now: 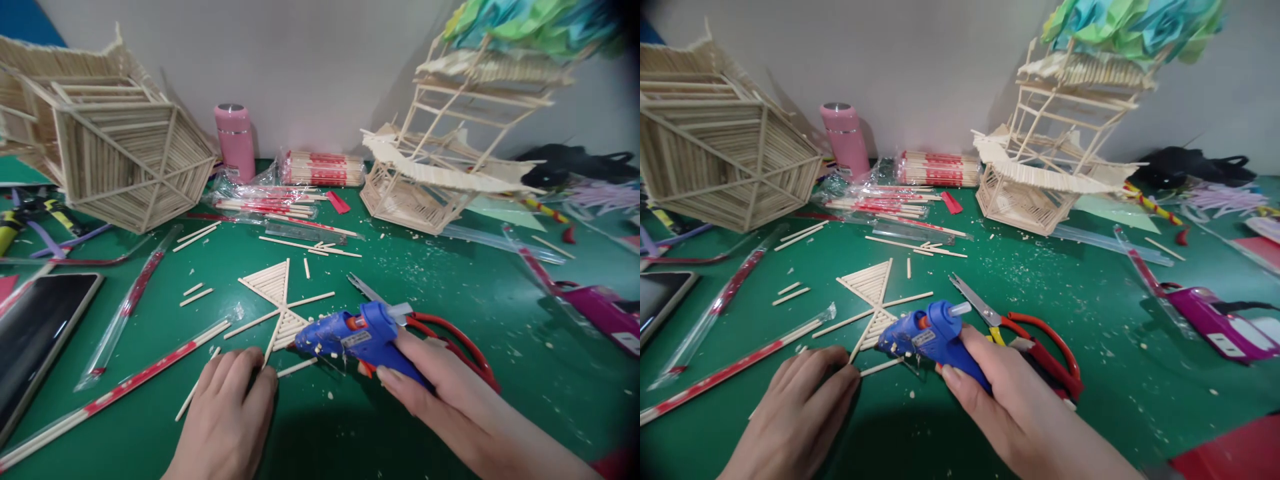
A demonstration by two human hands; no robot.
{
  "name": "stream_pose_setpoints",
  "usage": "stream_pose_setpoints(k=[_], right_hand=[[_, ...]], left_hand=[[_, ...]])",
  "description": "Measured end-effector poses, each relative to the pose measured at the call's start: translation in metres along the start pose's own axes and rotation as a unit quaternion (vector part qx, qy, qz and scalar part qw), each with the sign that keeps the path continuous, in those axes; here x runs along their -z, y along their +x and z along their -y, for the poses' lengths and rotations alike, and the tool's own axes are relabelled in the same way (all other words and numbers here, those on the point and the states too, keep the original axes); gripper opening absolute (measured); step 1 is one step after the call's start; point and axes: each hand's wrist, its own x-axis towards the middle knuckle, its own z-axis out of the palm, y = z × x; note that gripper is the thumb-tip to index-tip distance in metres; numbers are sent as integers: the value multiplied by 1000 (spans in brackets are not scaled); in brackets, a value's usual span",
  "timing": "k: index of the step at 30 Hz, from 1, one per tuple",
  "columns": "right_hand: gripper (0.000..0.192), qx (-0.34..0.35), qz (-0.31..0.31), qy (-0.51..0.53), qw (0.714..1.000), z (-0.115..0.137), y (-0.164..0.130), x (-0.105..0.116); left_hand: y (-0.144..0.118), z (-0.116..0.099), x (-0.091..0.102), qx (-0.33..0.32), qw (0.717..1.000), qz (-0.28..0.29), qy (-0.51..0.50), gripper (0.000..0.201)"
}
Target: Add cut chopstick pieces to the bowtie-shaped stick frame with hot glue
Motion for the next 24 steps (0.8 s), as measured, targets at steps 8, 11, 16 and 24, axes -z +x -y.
stream_pose_setpoints(k=[8, 11, 16, 24], right_hand=[[33, 51, 3, 39, 998, 20, 17, 7], [30, 82, -3, 14, 997, 21, 20, 6], [26, 122, -30, -28, 992, 16, 19, 1], [39, 133, -73, -78, 985, 4, 13, -3]], left_hand=[[-3, -4, -5, 50, 998, -20, -45, 22], [-3, -1, -7, 49, 997, -23, -50, 22], [-3, 0, -8, 50, 996, -43, -62, 19], [0, -1, -6, 51, 995, -49, -69, 19]])
